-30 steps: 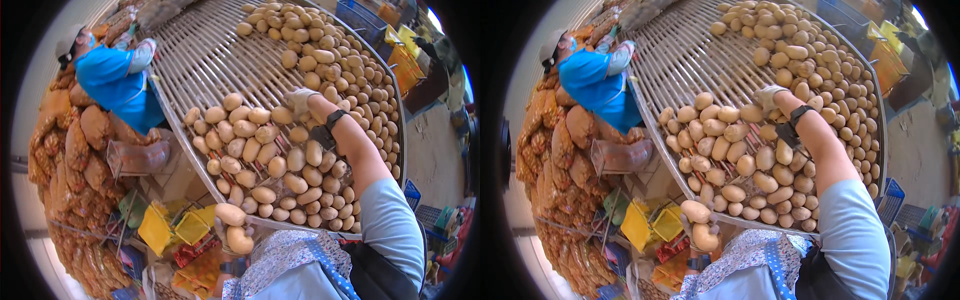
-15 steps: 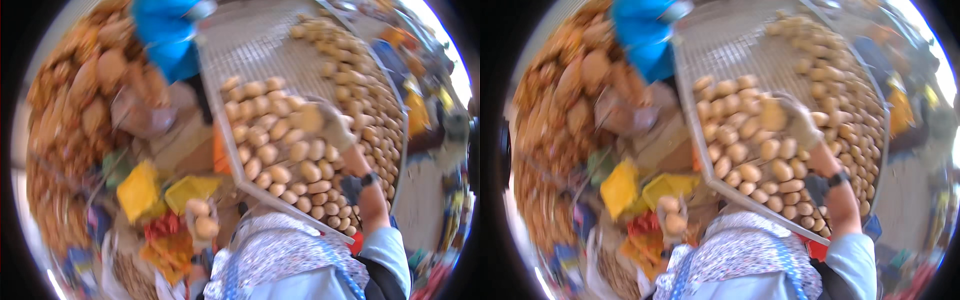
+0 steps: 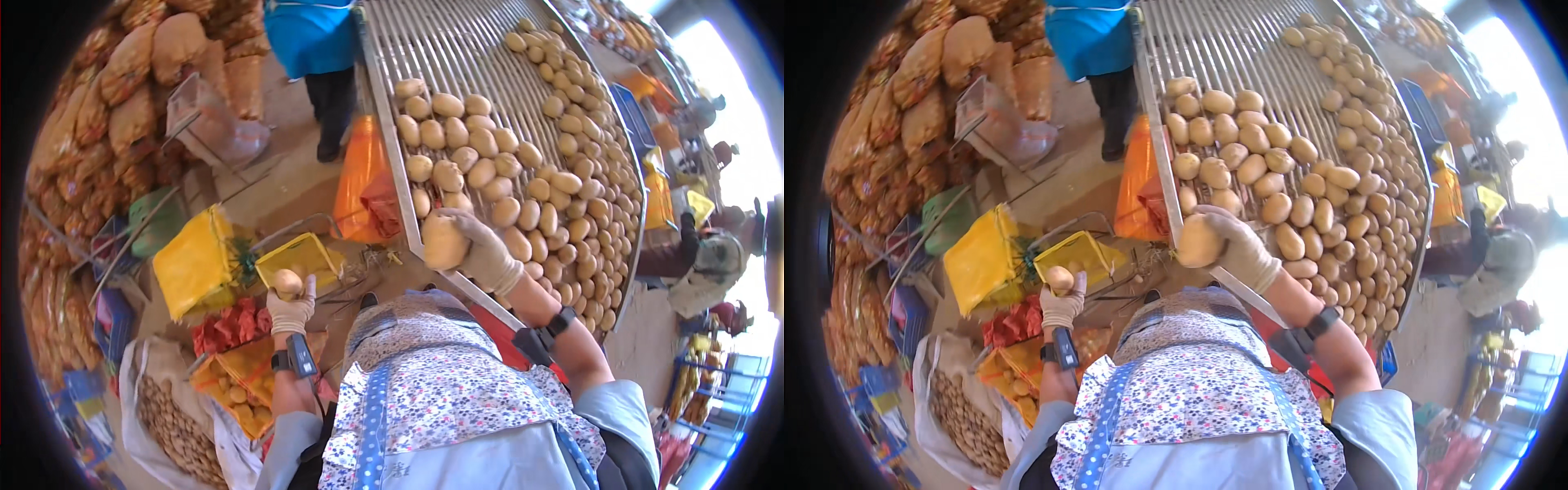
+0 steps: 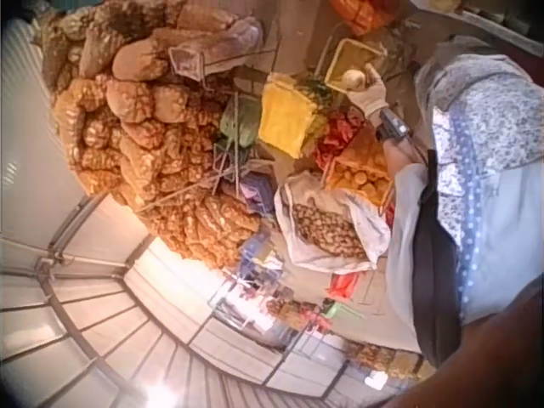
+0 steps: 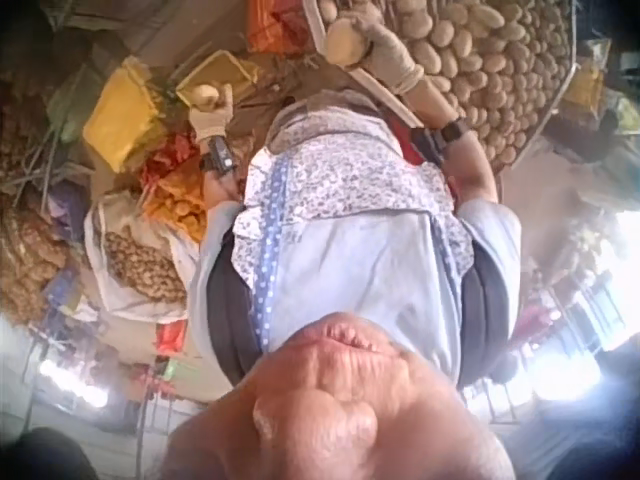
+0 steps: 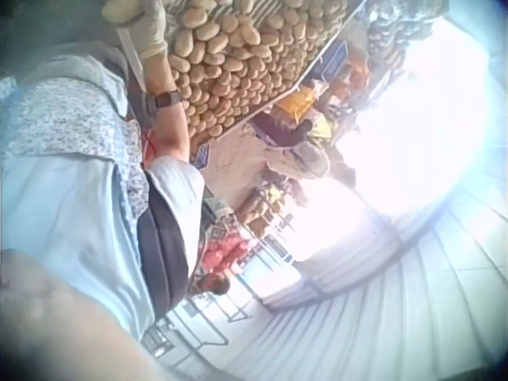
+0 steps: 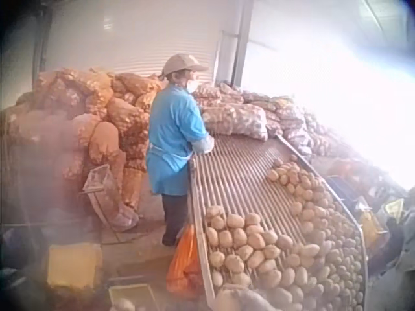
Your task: Sort potatoes from a large metal table and place them into yellow mesh bags.
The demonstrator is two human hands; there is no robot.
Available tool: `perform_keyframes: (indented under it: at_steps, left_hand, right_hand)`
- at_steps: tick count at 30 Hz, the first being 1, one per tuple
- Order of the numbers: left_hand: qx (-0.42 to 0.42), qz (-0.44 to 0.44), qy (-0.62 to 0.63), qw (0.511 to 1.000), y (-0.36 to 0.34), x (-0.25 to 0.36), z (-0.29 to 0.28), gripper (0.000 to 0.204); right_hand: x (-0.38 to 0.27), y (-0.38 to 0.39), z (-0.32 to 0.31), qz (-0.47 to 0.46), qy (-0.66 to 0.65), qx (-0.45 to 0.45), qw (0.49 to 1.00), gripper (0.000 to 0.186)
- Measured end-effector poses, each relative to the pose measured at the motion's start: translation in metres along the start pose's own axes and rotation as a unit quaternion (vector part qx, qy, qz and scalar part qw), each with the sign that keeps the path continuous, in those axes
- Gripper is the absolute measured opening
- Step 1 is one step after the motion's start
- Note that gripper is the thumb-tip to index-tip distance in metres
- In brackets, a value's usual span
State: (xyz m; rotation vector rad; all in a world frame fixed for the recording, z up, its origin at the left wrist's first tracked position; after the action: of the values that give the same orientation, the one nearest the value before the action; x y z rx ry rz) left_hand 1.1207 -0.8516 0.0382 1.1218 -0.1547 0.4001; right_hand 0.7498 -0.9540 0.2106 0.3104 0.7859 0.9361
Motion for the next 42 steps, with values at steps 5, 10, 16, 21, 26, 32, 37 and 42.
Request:
perform_keyframes:
  at_steps: [5,10,16,21,26,32,37,42]
  left_hand:
    - [-0.384,-0.095,-0.211,0.894,0.115,-0.041,0.050,0.064]
    - [-0.458,-0.196,-0.182,0.848,0.155,-0.065,0.081,0.052]
    - [-0.396,-0.178,-0.127,0.892,0.127,-0.063,0.062,0.052]
    - [-0.225,-0.202,-0.033,0.953,0.056,-0.039,0.026,0.049]
    - [-0.008,-0.041,0.013,0.999,0.004,-0.011,0.001,0.046]
    - [-0.155,-0.112,-0.115,0.975,0.048,-0.054,0.018,0.030]
    - [-0.183,-0.197,-0.146,0.952,0.094,-0.115,0.028,0.024]
    - [-0.177,-0.190,-0.185,0.948,0.123,-0.132,0.030,0.029]
  right_hand:
    - [0.020,-0.021,0.033,-0.035,0.056,-0.065,0.996,0.045]
    - [0.030,-0.042,0.055,-0.050,0.126,-0.032,0.990,0.038]
    - [0.052,-0.031,0.075,-0.141,0.454,-0.018,0.880,0.058]
    - [0.058,-0.044,0.033,-0.155,0.549,0.140,0.809,0.051]
    - [-0.007,-0.032,-0.069,-0.215,0.595,0.507,0.585,0.033]
    - [-0.044,-0.052,-0.131,-0.142,0.633,0.613,0.451,0.062]
    - [-0.055,-0.072,-0.144,-0.216,0.677,0.596,0.374,0.050]
    - [-0.076,-0.049,-0.153,-0.175,0.661,0.506,0.526,0.040]
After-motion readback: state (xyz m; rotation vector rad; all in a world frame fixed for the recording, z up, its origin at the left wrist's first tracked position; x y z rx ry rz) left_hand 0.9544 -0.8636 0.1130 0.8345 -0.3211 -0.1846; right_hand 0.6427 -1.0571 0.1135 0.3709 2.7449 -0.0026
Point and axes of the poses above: each hand's wrist, its own y-axis away from the middle knuckle, its own z-axis out of the palm, x = y × z, the point moved 1 cm from there along -y, towards the middle knuckle, and after that the axes turned 15 degrees about z, right-handed, at the moved point
